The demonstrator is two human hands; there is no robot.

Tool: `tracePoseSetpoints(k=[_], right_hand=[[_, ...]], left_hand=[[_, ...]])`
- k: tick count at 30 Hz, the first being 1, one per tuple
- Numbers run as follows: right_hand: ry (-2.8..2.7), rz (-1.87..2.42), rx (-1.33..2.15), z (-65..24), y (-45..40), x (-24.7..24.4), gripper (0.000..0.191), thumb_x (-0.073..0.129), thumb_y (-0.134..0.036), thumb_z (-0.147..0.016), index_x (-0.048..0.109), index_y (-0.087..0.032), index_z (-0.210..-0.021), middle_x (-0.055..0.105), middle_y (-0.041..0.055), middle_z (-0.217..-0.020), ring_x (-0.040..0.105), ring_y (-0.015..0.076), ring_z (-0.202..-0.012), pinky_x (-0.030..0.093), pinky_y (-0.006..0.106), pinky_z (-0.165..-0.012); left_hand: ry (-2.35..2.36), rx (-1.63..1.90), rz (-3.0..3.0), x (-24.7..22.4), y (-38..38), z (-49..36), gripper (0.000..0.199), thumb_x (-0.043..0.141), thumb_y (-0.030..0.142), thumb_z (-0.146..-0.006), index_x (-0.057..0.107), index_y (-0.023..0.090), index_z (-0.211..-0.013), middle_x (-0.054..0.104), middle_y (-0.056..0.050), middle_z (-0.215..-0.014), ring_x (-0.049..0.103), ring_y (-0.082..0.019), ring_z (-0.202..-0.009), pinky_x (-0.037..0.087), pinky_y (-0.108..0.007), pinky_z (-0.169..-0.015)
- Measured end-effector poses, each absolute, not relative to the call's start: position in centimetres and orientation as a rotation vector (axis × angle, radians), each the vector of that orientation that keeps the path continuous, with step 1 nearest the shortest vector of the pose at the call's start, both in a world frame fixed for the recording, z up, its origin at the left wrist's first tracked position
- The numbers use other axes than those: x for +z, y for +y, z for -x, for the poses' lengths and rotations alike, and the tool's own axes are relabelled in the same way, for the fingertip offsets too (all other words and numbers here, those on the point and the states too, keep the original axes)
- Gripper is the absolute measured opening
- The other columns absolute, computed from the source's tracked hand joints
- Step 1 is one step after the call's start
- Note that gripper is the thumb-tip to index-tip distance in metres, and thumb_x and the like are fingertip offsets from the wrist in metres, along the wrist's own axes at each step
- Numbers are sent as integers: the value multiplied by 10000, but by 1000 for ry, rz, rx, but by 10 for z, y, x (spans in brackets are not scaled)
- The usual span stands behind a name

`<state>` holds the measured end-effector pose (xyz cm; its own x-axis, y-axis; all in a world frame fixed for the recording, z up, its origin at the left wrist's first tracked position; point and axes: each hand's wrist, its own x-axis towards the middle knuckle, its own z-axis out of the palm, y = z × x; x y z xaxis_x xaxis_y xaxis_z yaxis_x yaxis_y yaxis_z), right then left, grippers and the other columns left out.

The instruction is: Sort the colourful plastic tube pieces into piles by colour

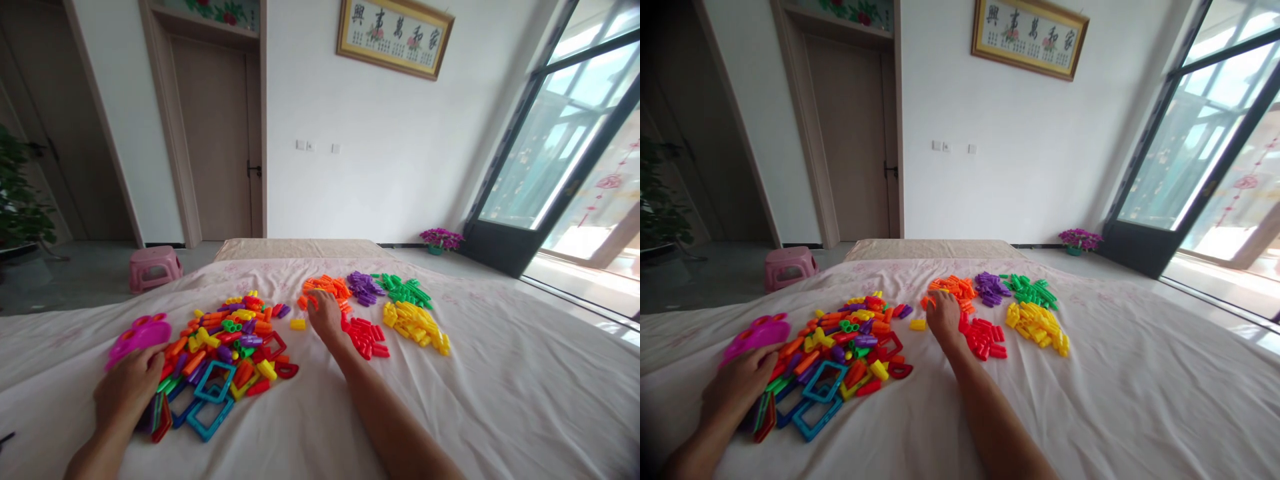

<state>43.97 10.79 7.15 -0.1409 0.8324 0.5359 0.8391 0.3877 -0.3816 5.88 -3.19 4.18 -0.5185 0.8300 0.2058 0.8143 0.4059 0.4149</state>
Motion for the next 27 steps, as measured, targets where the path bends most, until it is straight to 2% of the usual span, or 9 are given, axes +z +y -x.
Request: tracePoseSetpoints(k=[4, 9, 14, 17, 21, 27], right_hand=[[-1933, 1646, -127, -451, 135, 80, 419, 452, -174, -894, 564, -241, -1292, 603, 70, -1275, 488, 236, -1155, 358, 340, -963], [-2134, 1807, -159, -452, 156, 85, 353, 496, -247, -902, 600, -214, -1237, 648, 113, -1158, 496, 260, -1135, 363, 365, -930], [-2213, 1753, -249, -453, 160, 87, 351, 430, -138, -910, 631, -204, -1190, 644, 133, -1130, 557, 233, -1048, 396, 342, -867], [-2188, 1712, -197, -455, 155, 87, 360, 403, -126, -919, 649, -199, -1172, 646, 136, -1114, 590, 214, -998, 412, 320, -848], [-2048, 1625, -57, -470, 144, 87, 346, 419, -175, -925, 668, -204, -1164, 662, 107, -1115, 603, 197, -1023, 422, 273, -856], [-1777, 1637, 71, -527, 132, 78, 337, 452, -218, -893, 681, -193, -1139, 690, 76, -1101, 623, 179, -1001, 439, 261, -867]], left_hand=[[2596, 724, -1527, 45, -33, -61, 517, 298, 421, -914, 680, 209, -1190, 659, -125, -1220, 592, -326, -1076, 443, -440, -883], [2589, 734, -1545, 47, -34, -62, 522, 292, 410, -913, 679, 197, -1192, 664, -124, -1211, 592, -311, -1085, 431, -425, -914], [2579, 754, -1559, 47, -35, -63, 525, 280, 390, -917, 671, 188, -1204, 658, -121, -1223, 589, -294, -1106, 427, -404, -923], [2597, 763, -1536, 48, -35, -65, 518, 289, 395, -914, 678, 201, -1195, 658, -112, -1225, 587, -296, -1109, 428, -404, -919], [2593, 733, -1525, 50, -35, -65, 523, 285, 401, -915, 678, 201, -1196, 666, -113, -1217, 587, -297, -1097, 424, -405, -920], [2650, 648, -1499, 43, -32, -58, 517, 283, 422, -912, 679, 242, -1191, 665, -98, -1236, 608, -295, -1042, 449, -399, -867]])
